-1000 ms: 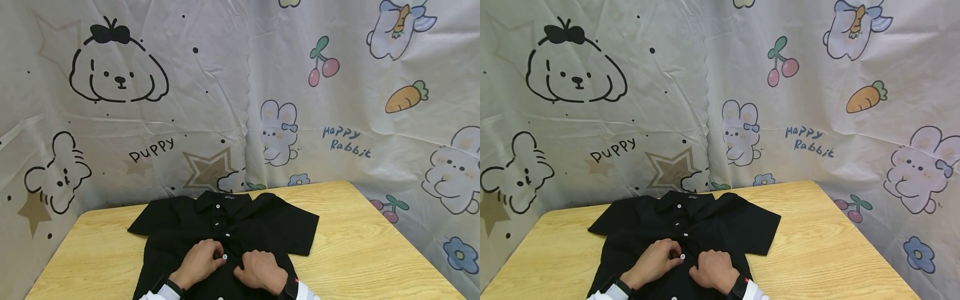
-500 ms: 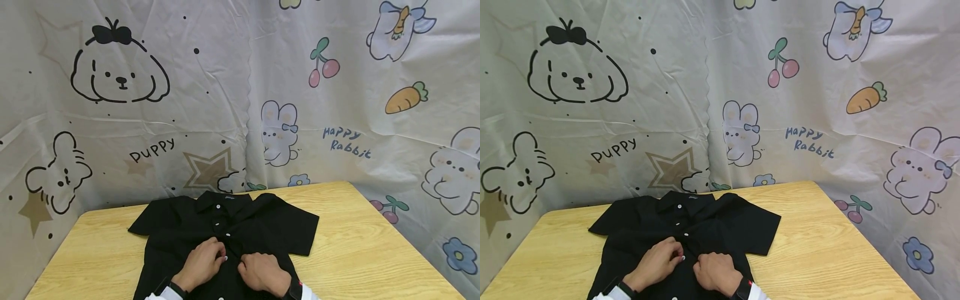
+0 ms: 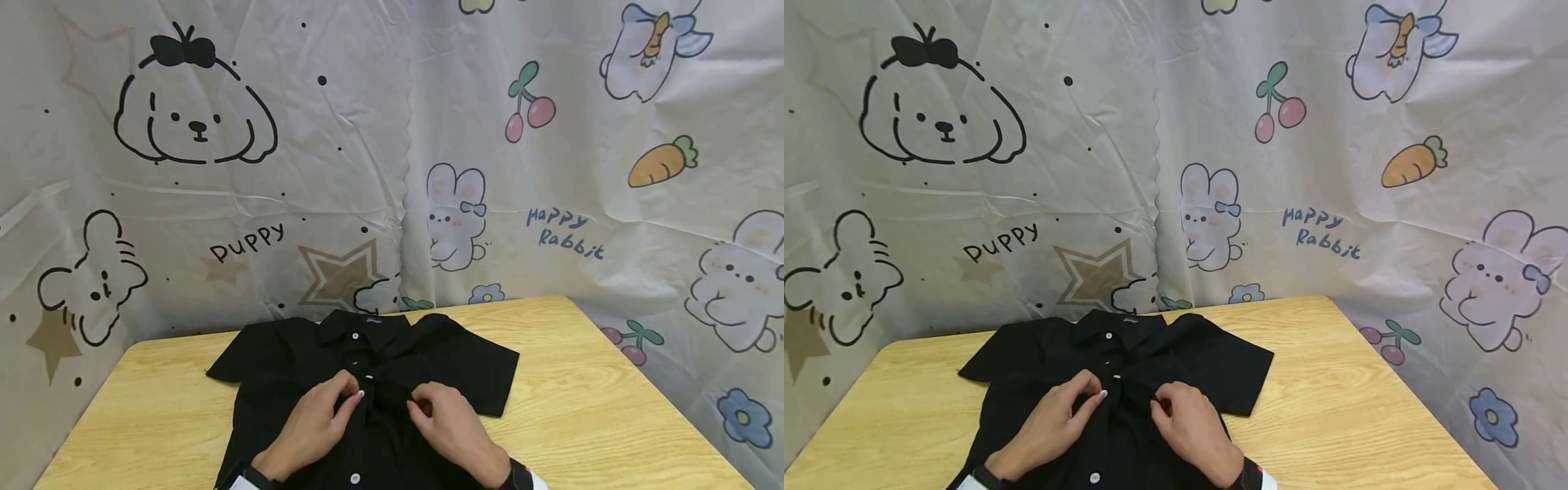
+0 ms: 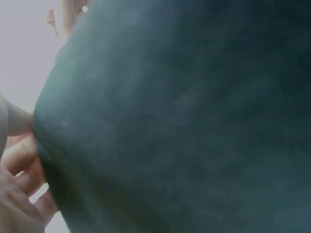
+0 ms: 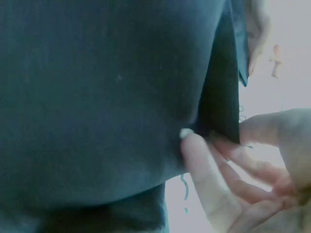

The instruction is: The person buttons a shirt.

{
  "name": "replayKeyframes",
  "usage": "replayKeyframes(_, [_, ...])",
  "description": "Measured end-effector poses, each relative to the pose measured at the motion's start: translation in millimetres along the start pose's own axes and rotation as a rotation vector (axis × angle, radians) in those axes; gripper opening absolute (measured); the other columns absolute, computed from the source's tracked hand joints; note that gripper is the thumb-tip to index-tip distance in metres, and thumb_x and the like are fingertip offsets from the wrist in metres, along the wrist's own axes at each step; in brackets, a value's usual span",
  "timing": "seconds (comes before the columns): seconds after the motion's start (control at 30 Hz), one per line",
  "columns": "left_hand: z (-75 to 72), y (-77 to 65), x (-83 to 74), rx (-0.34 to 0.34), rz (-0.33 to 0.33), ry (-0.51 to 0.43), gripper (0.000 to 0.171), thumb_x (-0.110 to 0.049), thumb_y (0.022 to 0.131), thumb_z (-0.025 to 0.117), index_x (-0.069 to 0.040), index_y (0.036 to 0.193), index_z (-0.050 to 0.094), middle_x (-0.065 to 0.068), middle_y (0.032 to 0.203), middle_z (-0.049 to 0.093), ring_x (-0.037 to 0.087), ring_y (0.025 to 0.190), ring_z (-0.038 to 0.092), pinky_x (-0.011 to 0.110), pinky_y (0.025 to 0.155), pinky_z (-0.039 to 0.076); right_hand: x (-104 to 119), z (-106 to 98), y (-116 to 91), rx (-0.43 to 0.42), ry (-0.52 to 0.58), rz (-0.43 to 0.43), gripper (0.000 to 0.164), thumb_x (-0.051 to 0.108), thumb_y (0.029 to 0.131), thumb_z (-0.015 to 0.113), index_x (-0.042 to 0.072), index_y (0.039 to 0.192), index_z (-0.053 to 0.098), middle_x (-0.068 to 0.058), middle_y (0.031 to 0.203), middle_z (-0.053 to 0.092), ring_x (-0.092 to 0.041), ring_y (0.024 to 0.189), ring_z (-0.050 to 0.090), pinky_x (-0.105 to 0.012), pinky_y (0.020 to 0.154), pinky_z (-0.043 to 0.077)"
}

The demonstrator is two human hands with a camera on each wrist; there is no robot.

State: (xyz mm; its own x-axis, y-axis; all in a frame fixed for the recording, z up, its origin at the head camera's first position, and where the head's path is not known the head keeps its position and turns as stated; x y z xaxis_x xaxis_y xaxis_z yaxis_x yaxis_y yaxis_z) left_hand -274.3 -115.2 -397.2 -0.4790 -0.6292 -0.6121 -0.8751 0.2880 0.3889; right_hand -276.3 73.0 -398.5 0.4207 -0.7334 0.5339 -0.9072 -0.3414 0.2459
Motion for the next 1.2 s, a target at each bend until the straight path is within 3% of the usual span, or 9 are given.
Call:
replayKeyframes(0.1, [-0.3,-0.9,-3.7,-0.022,0.012,-0.097,0.010,-0.012,0.093,0.063,-0.020,0.096,0.060,-0.015,0.086,0.062,0.001,0.077,0.058,0.028,0.068,0.048,-2.0,-3.5,1.0,-0.020,0.158,0.026,0.005,0.018,0.091,0.065,0.017,0.088,0.069,0.013,0.078,0.061,-0.001,0.067,0.056,-0.023,0.062,0.047])
replayKeyframes(0.3, [0.8,-3.1,-15.7,-0.083,0.079,-0.189,0.018,-0.004,0.090,0.064,-0.020,0.097,0.068,-0.015,0.094,0.062,0.004,0.087,0.059,0.030,0.076,0.050,-4.6,4.0,2.5,0.006,0.488,0.101,0.012,0.015,0.090,0.067,0.006,0.097,0.068,0.002,0.082,0.065,-0.008,0.065,0.062,-0.024,0.060,0.051])
replayKeyframes(0.47, [9.4,-7.0,-15.1,-0.024,0.050,-0.211,0.011,-0.012,0.092,0.065,-0.019,0.100,0.070,-0.015,0.096,0.063,0.006,0.090,0.060,0.031,0.079,0.051,-2.1,15.5,3.2,0.091,0.645,0.122,0.017,0.013,0.091,0.066,0.001,0.103,0.066,-0.003,0.085,0.066,-0.010,0.068,0.062,-0.024,0.060,0.049])
replayKeyframes(0.63, [13.9,-10.8,-14.2,0.020,0.054,-0.242,0.013,-0.015,0.090,0.067,-0.019,0.103,0.069,-0.015,0.093,0.065,0.006,0.089,0.062,0.031,0.078,0.051,-1.2,23.5,1.7,0.144,0.651,0.112,0.018,0.014,0.093,0.062,0.003,0.107,0.068,-0.002,0.090,0.067,-0.010,0.078,0.062,-0.023,0.069,0.047])
replayKeyframes(0.87, [16.6,-11.0,-16.9,0.067,0.100,-0.231,0.044,-0.019,0.092,0.065,-0.014,0.133,0.051,-0.017,0.085,0.068,0.004,0.088,0.063,0.034,0.081,0.049,2.6,29.7,0.4,0.181,0.612,0.065,0.020,0.017,0.095,0.059,0.006,0.108,0.069,0.000,0.100,0.068,-0.008,0.086,0.060,-0.024,0.075,0.047])
replayKeyframes(1.07, [21.8,-10.8,-19.1,0.147,0.112,-0.172,0.039,-0.012,0.094,0.061,-0.006,0.131,0.053,-0.014,0.085,0.067,0.002,0.083,0.061,0.033,0.075,0.050,7.1,29.9,-0.6,0.141,0.567,0.012,0.015,0.021,0.094,0.062,0.011,0.100,0.071,0.005,0.093,0.066,-0.006,0.079,0.057,-0.024,0.070,0.047])
replayKeyframes(1.2, [21.9,-11.1,-20.0,0.146,0.106,-0.146,0.033,-0.013,0.094,0.061,-0.004,0.125,0.055,-0.013,0.087,0.068,0.002,0.083,0.061,0.033,0.073,0.050,3.6,31.4,0.3,0.107,0.571,0.038,0.014,0.023,0.093,0.064,0.012,0.093,0.072,0.006,0.090,0.065,-0.006,0.080,0.057,-0.024,0.071,0.046])
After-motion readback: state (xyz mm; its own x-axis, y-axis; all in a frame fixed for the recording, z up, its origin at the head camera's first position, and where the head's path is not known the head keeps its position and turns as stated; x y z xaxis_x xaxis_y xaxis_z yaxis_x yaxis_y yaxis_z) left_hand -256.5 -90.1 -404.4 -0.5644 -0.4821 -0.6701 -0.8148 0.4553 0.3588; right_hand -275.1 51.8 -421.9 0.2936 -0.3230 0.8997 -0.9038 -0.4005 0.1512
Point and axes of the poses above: each hand's wrist, its own y-axis towards the middle knuckle, its own z-axis out of the palm, x = y × z, the point moved 7 cm from there along y, towards the middle knuckle
